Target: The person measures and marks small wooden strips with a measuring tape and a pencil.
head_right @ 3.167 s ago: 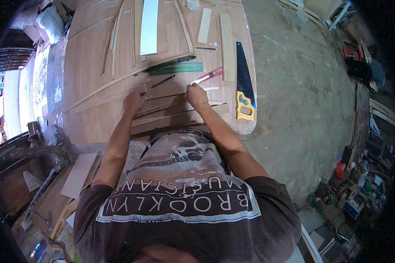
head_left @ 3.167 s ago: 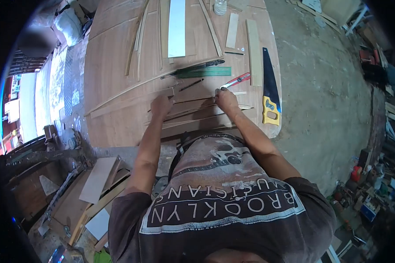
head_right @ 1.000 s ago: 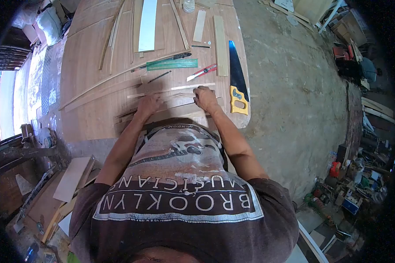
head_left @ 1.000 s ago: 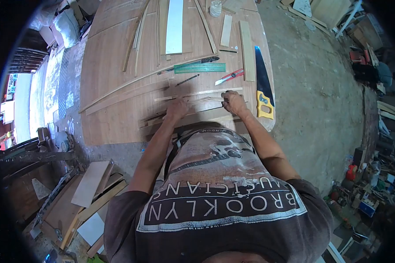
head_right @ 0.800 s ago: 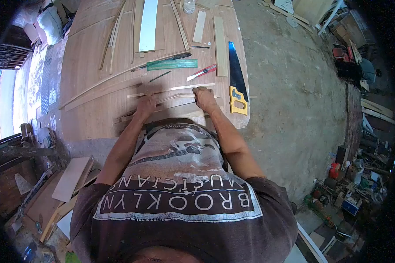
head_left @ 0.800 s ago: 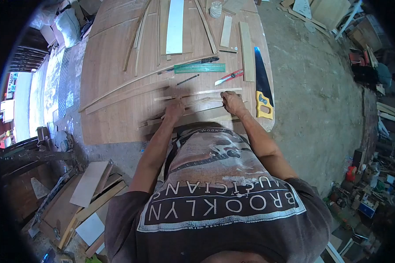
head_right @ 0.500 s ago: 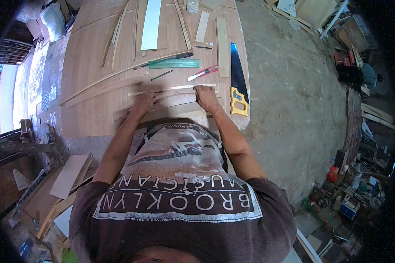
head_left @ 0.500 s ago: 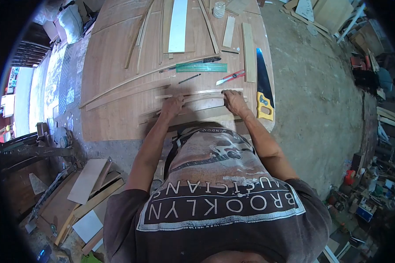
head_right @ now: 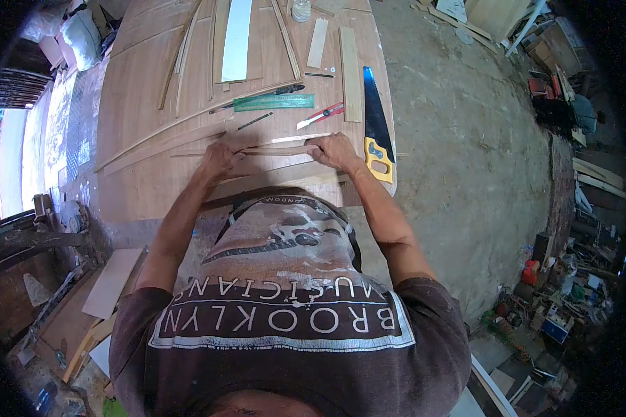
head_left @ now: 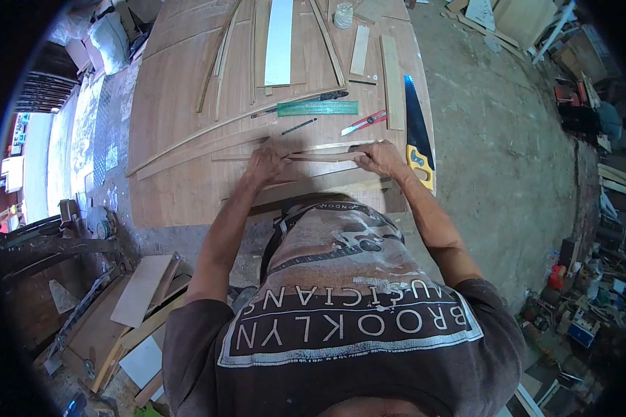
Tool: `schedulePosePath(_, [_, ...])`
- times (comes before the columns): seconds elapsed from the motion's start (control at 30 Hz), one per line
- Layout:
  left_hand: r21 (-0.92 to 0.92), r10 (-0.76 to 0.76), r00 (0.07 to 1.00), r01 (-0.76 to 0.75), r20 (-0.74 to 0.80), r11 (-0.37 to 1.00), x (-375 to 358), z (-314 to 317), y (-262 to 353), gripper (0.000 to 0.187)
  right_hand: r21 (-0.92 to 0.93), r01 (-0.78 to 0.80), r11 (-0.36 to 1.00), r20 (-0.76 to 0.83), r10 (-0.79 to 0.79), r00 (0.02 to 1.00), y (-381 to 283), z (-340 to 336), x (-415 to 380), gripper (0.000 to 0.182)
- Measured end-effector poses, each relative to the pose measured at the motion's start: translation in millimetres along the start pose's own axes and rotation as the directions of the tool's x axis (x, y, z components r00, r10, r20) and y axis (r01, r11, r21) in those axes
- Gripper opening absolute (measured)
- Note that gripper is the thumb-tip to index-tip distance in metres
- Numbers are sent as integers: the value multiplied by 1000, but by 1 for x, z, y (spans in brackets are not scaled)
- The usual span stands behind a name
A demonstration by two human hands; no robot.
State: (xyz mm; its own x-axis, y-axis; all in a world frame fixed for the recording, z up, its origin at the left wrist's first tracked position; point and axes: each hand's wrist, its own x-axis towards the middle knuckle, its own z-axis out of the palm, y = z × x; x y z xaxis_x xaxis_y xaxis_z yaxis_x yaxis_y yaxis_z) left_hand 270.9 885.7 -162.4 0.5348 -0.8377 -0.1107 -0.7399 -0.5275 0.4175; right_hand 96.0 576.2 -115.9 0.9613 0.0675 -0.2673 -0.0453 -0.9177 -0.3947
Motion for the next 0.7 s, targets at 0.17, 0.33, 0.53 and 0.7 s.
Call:
schedulePosePath(0.17, [-74,-11,993,2,-119,997,4,-42,31,27,257,-142,956,33,138,990,-11,-9,-11,34])
schedulePosePath(0.33, [-512,-441,883,307,-162,802,4,-29,29,24,366,-139,920,-104,189,976,-10,9,-17,40])
schedulePosePath(0.53, [-868,-418,894,330,162,370,11,-41,110,29,713,-88,696,-46,172,984,-31,27,-17,35])
schedulePosePath(0.7, [-851,-387,917,281,101,443,21,-37,105,32,738,-78,670,-73,194,978,-44,25,-23,34])
